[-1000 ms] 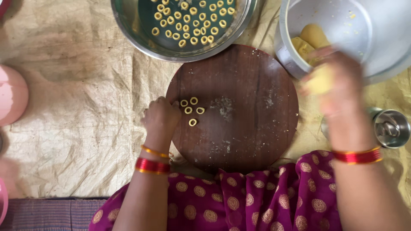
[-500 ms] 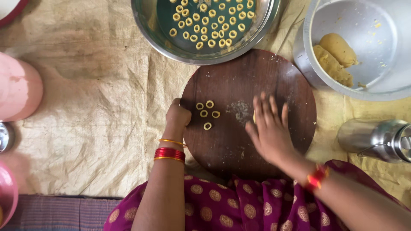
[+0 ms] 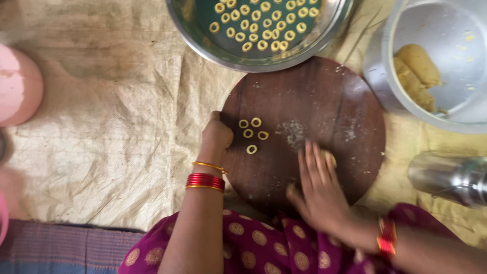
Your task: The person takes small pieces of dough, rolls them into thin ropes on a wooden board, and forms them into small rings by joining the ends. The finished rings are placed into a metal tray. The person repeats this process continuously.
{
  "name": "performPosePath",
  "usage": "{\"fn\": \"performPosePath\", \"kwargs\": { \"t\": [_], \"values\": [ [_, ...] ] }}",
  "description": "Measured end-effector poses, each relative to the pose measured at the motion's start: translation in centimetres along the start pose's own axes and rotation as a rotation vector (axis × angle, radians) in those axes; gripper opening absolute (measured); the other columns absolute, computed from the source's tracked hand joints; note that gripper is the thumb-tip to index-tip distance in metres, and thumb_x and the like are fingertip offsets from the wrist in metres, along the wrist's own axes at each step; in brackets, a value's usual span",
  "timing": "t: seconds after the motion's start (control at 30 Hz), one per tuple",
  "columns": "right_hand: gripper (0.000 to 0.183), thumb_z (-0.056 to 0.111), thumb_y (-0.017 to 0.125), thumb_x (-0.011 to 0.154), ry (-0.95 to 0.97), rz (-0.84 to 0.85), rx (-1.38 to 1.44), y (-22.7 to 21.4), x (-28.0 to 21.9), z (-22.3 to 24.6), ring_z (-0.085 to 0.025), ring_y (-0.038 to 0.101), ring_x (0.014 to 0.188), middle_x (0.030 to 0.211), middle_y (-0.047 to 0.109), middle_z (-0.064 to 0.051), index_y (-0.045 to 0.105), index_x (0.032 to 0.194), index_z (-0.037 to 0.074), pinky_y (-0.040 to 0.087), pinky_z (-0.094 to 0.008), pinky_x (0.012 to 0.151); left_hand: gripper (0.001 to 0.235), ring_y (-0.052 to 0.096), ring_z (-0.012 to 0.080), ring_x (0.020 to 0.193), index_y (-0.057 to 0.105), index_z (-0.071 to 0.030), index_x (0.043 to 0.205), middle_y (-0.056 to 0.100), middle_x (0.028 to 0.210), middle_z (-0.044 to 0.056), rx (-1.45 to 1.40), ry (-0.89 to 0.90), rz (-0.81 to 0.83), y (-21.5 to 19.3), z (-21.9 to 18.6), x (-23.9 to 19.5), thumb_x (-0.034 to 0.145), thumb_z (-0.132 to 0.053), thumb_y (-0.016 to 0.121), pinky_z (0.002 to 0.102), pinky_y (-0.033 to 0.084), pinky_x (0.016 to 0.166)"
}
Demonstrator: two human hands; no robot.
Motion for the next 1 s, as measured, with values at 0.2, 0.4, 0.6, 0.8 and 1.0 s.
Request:
{"fn": "performPosePath", "kwargs": {
  "t": [0.2, 0.4, 0.6, 0.8, 1.0],
  "values": [
    [0.086, 0.046, 0.031, 0.108, 0.344, -0.184, 0.189, -1.4, 9.9, -9.4, -0.052, 0.005, 0.154, 0.163, 0.01, -0.042, 0.003, 0.158, -0.018, 0.0, -0.056, 0.127, 0.067, 0.064, 0.0438, 0.118, 0.041, -0.016, 0.149, 0.068, 0.12, 0.029, 0.055, 0.054, -0.085, 0.4, 0.6, 0.3, 0.086, -0.005, 0.062, 0.047, 0.053, 0.096],
    [0.088, 0.049, 0.036, 0.113, 0.346, -0.317, 0.039, -3.8, 12.6, -11.9, -0.052, 0.006, 0.157, 0.167, 0.006, -0.041, 0.007, 0.158, -0.02, 0.003, -0.056, 0.13, 0.063, 0.072, 0.0412, 0.105, 0.043, -0.016, 0.148, 0.072, 0.114, 0.025, -0.007, -0.027, 0.007, -0.3, 0.3, -1.1, 0.088, -0.008, 0.062, 0.048, 0.058, 0.087],
    [0.086, 0.053, 0.023, 0.103, 0.031, -0.079, -0.036, 0.8, -0.5, -2.2, -0.046, 0.003, 0.154, 0.163, 0.004, -0.037, 0.01, 0.154, -0.015, 0.001, -0.054, 0.125, 0.061, 0.071, 0.0343, 0.106, 0.043, -0.013, 0.146, 0.07, 0.118, 0.022, -0.237, 0.048, 0.11, -0.2, 0.2, -1.1, 0.09, -0.009, 0.065, 0.044, 0.059, 0.082],
    [0.085, 0.053, 0.015, 0.111, 0.311, -0.199, 0.02, -1.5, 13.5, -13.5, -0.043, -0.003, 0.16, 0.168, -0.004, -0.035, 0.005, 0.161, -0.015, 0.002, -0.053, 0.131, 0.061, 0.067, 0.0344, 0.11, 0.042, -0.012, 0.148, 0.068, 0.122, 0.022, -0.115, 0.137, 0.098, -0.6, 0.3, -0.7, 0.092, -0.012, 0.069, 0.043, 0.056, 0.085],
    [0.093, 0.059, 0.02, 0.108, 0.253, -0.208, -0.06, -1.7, 10.9, -9.9, -0.049, 0.005, 0.158, 0.166, 0.003, -0.038, 0.008, 0.159, -0.018, 0.004, -0.054, 0.133, 0.058, 0.07, 0.0325, 0.101, 0.045, -0.017, 0.146, 0.07, 0.118, 0.021, -0.178, -0.006, 0.131, -0.5, 0.7, -1.3, 0.092, -0.012, 0.067, 0.047, 0.057, 0.076]
  ]
}}
Point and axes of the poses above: each hand's wrist, its own x-axis towards the middle knuckle, its own y-axis out of the palm, z = x × y, the point moved 8 cm from there along x, towards the middle knuckle
